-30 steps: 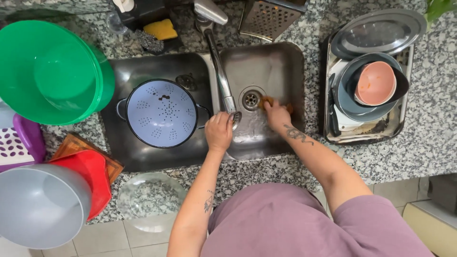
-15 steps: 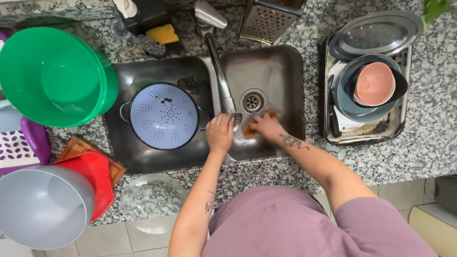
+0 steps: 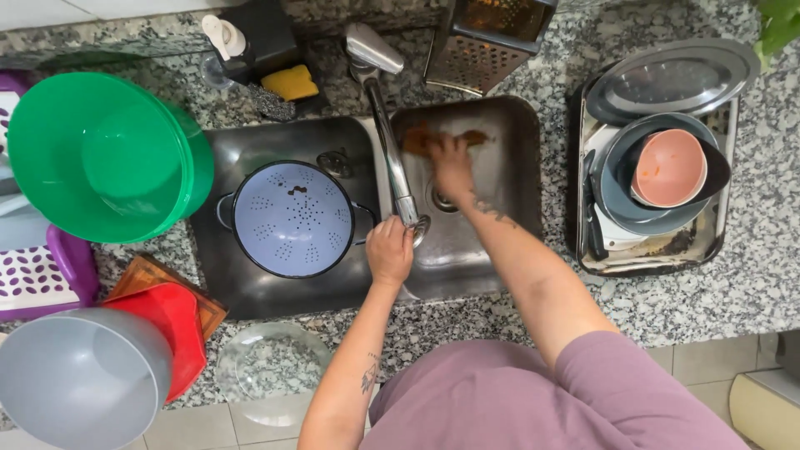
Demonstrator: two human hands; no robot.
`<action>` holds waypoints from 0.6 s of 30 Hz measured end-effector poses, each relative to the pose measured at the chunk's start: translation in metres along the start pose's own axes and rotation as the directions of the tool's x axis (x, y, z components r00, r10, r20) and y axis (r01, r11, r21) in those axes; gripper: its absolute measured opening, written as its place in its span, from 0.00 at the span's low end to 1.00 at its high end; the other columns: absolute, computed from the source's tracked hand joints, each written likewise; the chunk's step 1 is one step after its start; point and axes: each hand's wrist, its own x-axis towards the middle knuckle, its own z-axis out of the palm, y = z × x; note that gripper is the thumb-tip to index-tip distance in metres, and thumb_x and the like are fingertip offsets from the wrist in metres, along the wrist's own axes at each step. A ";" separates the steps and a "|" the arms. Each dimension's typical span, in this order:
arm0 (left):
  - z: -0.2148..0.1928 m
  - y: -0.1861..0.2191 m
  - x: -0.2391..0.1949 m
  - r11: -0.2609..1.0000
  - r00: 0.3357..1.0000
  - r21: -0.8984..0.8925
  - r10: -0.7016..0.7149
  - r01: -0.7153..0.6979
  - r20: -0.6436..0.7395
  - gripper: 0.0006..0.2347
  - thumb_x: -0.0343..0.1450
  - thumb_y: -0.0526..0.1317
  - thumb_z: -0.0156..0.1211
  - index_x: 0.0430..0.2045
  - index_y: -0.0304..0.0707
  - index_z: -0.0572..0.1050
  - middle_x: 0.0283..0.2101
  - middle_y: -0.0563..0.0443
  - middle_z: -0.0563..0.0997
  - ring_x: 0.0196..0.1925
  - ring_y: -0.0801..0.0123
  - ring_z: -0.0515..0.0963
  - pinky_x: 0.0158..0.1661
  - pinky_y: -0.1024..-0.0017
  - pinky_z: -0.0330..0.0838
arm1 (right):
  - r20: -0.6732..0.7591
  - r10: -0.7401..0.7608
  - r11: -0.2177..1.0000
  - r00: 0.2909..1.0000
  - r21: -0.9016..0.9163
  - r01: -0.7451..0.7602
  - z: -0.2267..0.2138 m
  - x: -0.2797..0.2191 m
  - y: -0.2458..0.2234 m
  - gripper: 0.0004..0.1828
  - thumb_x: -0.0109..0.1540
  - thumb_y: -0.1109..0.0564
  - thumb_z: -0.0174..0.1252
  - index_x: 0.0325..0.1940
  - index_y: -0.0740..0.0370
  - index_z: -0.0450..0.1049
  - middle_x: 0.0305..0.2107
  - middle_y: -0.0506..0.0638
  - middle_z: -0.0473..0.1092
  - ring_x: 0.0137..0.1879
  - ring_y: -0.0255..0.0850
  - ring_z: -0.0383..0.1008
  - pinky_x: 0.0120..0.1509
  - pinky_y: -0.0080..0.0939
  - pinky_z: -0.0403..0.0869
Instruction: The person cleans a kitchen sink and countertop using a yellow cloth. They wipe the sink basin, faucet, and surrounding counter area, then dry a gray bowl and a green bowl before placing them in a cabinet.
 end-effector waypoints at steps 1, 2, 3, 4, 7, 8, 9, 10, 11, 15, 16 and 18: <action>0.002 -0.002 0.003 1.000 1.000 0.002 0.002 -0.002 -0.005 0.06 0.68 0.43 0.50 0.26 0.42 0.69 0.29 0.53 0.72 0.34 0.60 0.75 0.34 0.66 0.68 | -0.005 -0.003 1.000 1.000 -0.001 0.003 0.009 -0.005 -0.011 0.20 0.58 0.65 0.51 0.55 0.60 0.68 0.52 0.62 0.58 0.57 0.61 0.58 0.47 0.59 0.73; 0.003 -0.001 0.000 1.000 1.000 0.006 0.003 -0.003 -0.007 0.06 0.69 0.43 0.50 0.26 0.42 0.69 0.29 0.53 0.72 0.35 0.60 0.75 0.34 0.66 0.68 | 0.043 -0.081 0.997 0.996 0.011 0.080 0.020 -0.017 -0.022 0.22 0.58 0.65 0.50 0.57 0.59 0.66 0.52 0.60 0.59 0.57 0.60 0.58 0.48 0.60 0.73; 0.003 -0.001 -0.004 1.000 1.000 0.009 0.005 -0.005 -0.008 0.06 0.69 0.43 0.49 0.26 0.42 0.69 0.29 0.53 0.72 0.35 0.60 0.75 0.34 0.66 0.68 | 0.090 -0.158 0.987 0.983 0.028 0.157 0.031 -0.030 -0.034 0.24 0.57 0.66 0.49 0.59 0.58 0.63 0.52 0.58 0.61 0.58 0.59 0.59 0.48 0.60 0.73; 0.002 0.000 -0.006 1.000 1.000 0.006 0.007 -0.007 0.002 0.06 0.69 0.43 0.49 0.26 0.42 0.69 0.29 0.53 0.72 0.35 0.60 0.75 0.34 0.66 0.68 | 0.094 -0.149 0.989 0.984 0.031 0.147 0.045 -0.050 -0.024 0.24 0.57 0.66 0.49 0.59 0.58 0.63 0.52 0.58 0.61 0.58 0.59 0.59 0.48 0.60 0.73; 0.002 0.000 0.000 1.000 0.999 0.004 0.030 -0.030 -0.033 0.06 0.70 0.43 0.49 0.26 0.43 0.69 0.28 0.54 0.72 0.34 0.60 0.75 0.33 0.66 0.68 | 0.158 -0.240 0.970 0.958 0.085 0.229 0.052 -0.098 -0.001 0.14 0.60 0.62 0.44 0.46 0.50 0.70 0.48 0.47 0.62 0.58 0.51 0.58 0.54 0.56 0.67; 0.001 0.001 -0.001 1.000 0.999 0.004 0.026 -0.026 -0.033 0.06 0.70 0.43 0.49 0.26 0.43 0.69 0.28 0.54 0.71 0.33 0.61 0.75 0.32 0.67 0.67 | 0.249 -0.368 0.920 0.896 -0.043 0.390 0.034 -0.116 0.002 0.11 0.57 0.58 0.48 0.39 0.44 0.71 0.45 0.44 0.63 0.55 0.48 0.58 0.52 0.57 0.65; 0.000 0.001 -0.002 1.000 0.999 0.004 0.023 -0.022 -0.033 0.07 0.70 0.44 0.48 0.26 0.44 0.69 0.27 0.55 0.71 0.32 0.61 0.75 0.32 0.67 0.67 | 0.354 -0.469 0.824 0.809 -0.153 0.545 0.018 -0.134 0.003 0.09 0.54 0.55 0.51 0.32 0.37 0.72 0.42 0.40 0.63 0.52 0.46 0.58 0.50 0.59 0.64; 0.000 0.002 -0.002 1.000 0.999 -0.001 0.016 -0.017 -0.032 0.07 0.70 0.44 0.48 0.26 0.44 0.69 0.27 0.55 0.71 0.32 0.61 0.75 0.32 0.67 0.67 | 0.361 -0.468 0.824 0.807 -0.153 0.546 0.011 -0.133 0.015 0.09 0.54 0.55 0.51 0.32 0.37 0.72 0.42 0.40 0.63 0.52 0.46 0.58 0.50 0.59 0.64; -0.001 0.003 -0.003 1.000 0.999 0.003 0.020 -0.020 -0.032 0.07 0.70 0.44 0.48 0.25 0.44 0.69 0.27 0.55 0.71 0.32 0.61 0.75 0.32 0.67 0.67 | 0.394 -0.404 0.846 0.826 -0.183 0.501 0.005 -0.132 0.027 0.08 0.54 0.55 0.52 0.28 0.38 0.72 0.41 0.40 0.64 0.53 0.46 0.59 0.48 0.60 0.65; -0.003 0.003 0.000 0.999 0.998 -0.011 0.031 -0.032 -0.046 0.06 0.69 0.43 0.49 0.26 0.43 0.69 0.27 0.54 0.71 0.32 0.60 0.74 0.31 0.66 0.67 | 0.280 -0.057 0.922 0.958 -0.353 0.158 -0.026 -0.079 0.060 0.16 0.56 0.61 0.54 0.46 0.48 0.74 0.47 0.50 0.65 0.55 0.50 0.61 0.48 0.59 0.70; -0.002 0.002 -0.001 0.999 0.998 -0.008 0.032 -0.032 -0.048 0.06 0.69 0.43 0.49 0.26 0.43 0.69 0.27 0.54 0.71 0.32 0.60 0.74 0.31 0.66 0.67 | 0.279 -0.060 0.922 0.959 -0.352 0.160 -0.019 -0.069 0.064 0.16 0.56 0.61 0.54 0.46 0.48 0.74 0.47 0.50 0.65 0.55 0.50 0.61 0.48 0.59 0.70; -0.002 0.002 -0.002 1.000 0.999 -0.011 0.017 -0.018 -0.039 0.05 0.69 0.44 0.49 0.28 0.46 0.70 0.28 0.56 0.72 0.33 0.62 0.75 0.33 0.67 0.67 | 0.225 -0.065 0.936 0.972 -0.325 0.137 -0.006 -0.049 0.074 0.18 0.56 0.61 0.54 0.49 0.51 0.72 0.47 0.52 0.63 0.54 0.52 0.61 0.42 0.57 0.71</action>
